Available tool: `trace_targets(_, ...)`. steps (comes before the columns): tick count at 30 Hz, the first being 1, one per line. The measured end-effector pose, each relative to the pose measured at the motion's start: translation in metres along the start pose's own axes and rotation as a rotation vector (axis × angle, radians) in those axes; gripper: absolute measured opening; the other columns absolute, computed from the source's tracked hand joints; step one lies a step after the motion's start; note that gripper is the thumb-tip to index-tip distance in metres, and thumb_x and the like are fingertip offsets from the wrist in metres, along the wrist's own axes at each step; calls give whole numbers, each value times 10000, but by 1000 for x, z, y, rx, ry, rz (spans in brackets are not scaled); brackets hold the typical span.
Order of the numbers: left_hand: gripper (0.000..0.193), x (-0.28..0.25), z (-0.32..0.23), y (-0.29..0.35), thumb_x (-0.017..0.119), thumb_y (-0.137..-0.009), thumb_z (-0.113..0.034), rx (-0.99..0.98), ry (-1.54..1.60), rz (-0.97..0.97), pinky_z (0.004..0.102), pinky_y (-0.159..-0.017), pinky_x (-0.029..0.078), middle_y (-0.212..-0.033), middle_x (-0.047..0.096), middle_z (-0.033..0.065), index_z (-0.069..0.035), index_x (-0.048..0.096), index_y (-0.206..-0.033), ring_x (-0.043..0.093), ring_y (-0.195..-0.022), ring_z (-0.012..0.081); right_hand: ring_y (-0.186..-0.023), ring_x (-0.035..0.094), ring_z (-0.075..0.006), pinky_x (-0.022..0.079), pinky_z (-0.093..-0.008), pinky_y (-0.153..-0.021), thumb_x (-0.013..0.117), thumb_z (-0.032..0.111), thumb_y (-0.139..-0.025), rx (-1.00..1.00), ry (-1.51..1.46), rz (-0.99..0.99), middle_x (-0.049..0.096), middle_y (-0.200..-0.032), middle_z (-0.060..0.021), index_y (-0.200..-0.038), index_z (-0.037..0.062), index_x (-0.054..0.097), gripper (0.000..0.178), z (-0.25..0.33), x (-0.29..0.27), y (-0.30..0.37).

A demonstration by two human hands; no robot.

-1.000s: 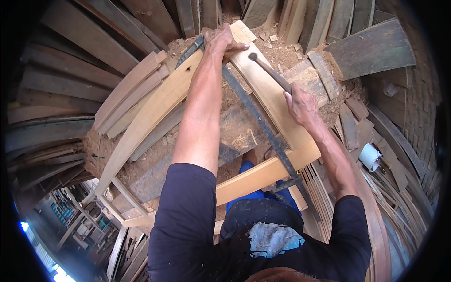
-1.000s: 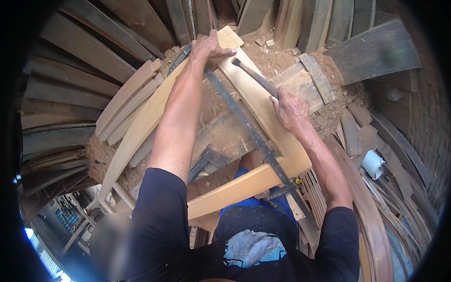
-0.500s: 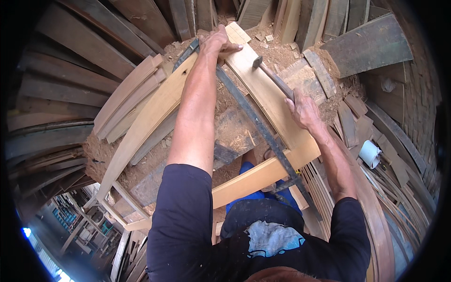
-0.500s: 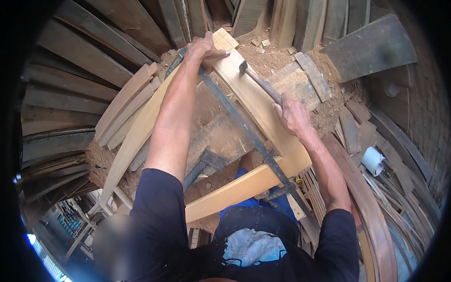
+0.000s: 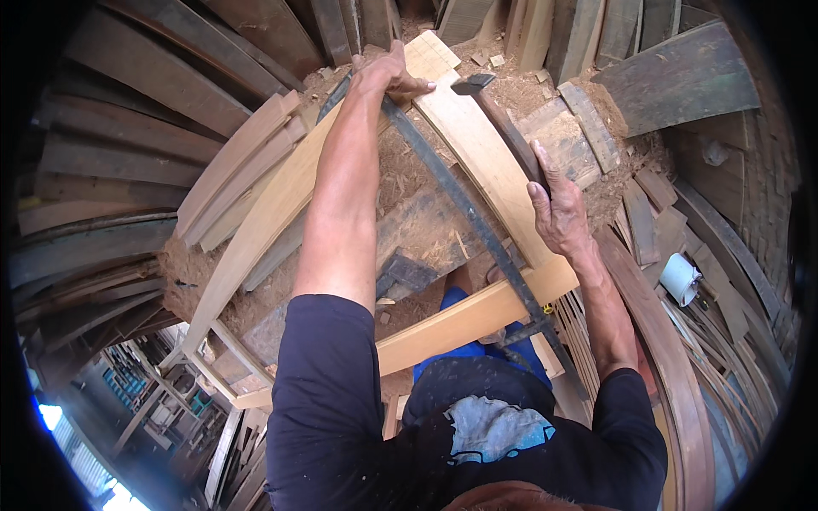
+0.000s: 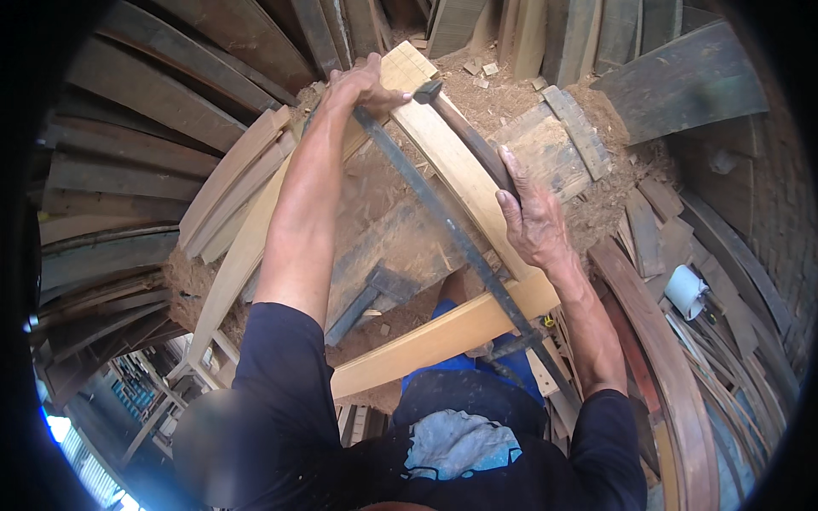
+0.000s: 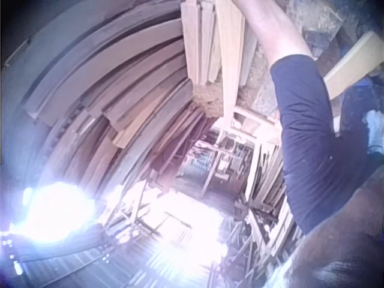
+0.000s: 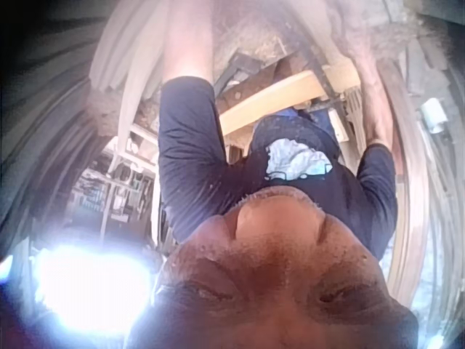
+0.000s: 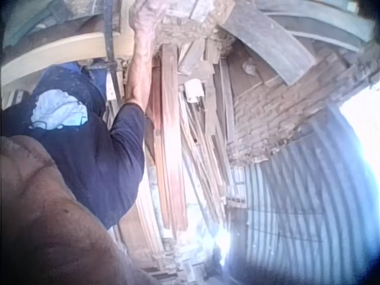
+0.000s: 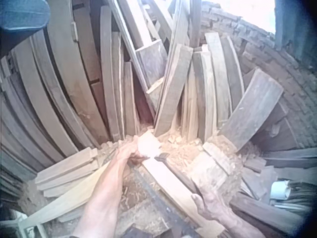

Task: The person assembles a wooden frame by hammering nails into joints and using clamps to hold pieces together. The person repeatedly adjusts the clamps and hammers nails to secure the frame components.

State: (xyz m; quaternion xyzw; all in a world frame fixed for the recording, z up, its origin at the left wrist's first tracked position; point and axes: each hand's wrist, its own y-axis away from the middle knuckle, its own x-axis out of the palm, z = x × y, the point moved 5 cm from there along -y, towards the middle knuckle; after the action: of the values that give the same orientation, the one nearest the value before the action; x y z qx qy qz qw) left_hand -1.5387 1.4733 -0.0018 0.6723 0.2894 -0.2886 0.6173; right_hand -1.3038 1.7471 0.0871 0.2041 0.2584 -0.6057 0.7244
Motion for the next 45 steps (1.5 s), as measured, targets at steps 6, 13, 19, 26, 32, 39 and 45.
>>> trace_targets(6,1408,5,2,-11,851,-573,-727,-14,69,67,620,-1226,62,-1451,539,230,-65,157,-1604,456,-1416,350,-800,679,-338,566,-432,-731,529,228,-1024,238,298,286,672,-988,-181,-1536,152,403,532,-40,14,-9)
trace_targets(13,1120,6,3,1,784,-682,-660,-17,17,-11,621,-1194,151,-1404,581,232,-38,333,-1497,507,-1369,373,-577,554,-101,511,-274,-511,411,156,-1036,593,-492,5,583,-750,-19,-1584,89,312,561,-43,-8,-41)
trace_targets(19,1142,2,0,0,783,-687,-652,-9,9,-13,635,-1197,134,-1417,570,235,-42,298,-1523,497,-1377,382,-531,518,-47,474,-203,-469,466,248,-1059,662,-492,426,574,-762,14,-1582,137,334,550,-75,18,-53)
trace_targets(26,1294,9,0,-3,879,-599,-640,-60,94,6,565,-1249,51,-1467,523,231,-99,245,-1589,441,-1428,350,-513,506,-55,459,-229,-446,445,216,-1056,690,-588,260,548,-755,11,-1589,128,314,556,-75,17,-56)
trace_targets(32,1289,6,0,-6,888,-596,-624,-49,81,-11,594,-1235,35,-1434,553,240,-86,256,-1582,473,-1404,359,-529,517,-52,470,-223,-448,456,206,-1051,734,-577,294,555,-744,17,-1584,147,330,551,-83,11,-52)
trace_targets(39,1196,10,7,-8,820,-618,-708,-4,34,-13,663,-1164,164,-1420,573,221,-82,337,-1514,487,-1383,387,-531,526,-45,472,-213,-456,487,230,-1051,737,-639,316,569,-764,13,-1595,133,294,585,-89,8,-46)
trace_targets(45,1167,18,6,4,819,-611,-705,8,-37,-295,612,-1162,208,-1348,586,190,-73,394,-1496,464,-1345,361,-581,545,-44,476,-204,-487,539,292,-1047,763,-686,197,599,-847,11,-1601,183,287,618,-91,24,-22)
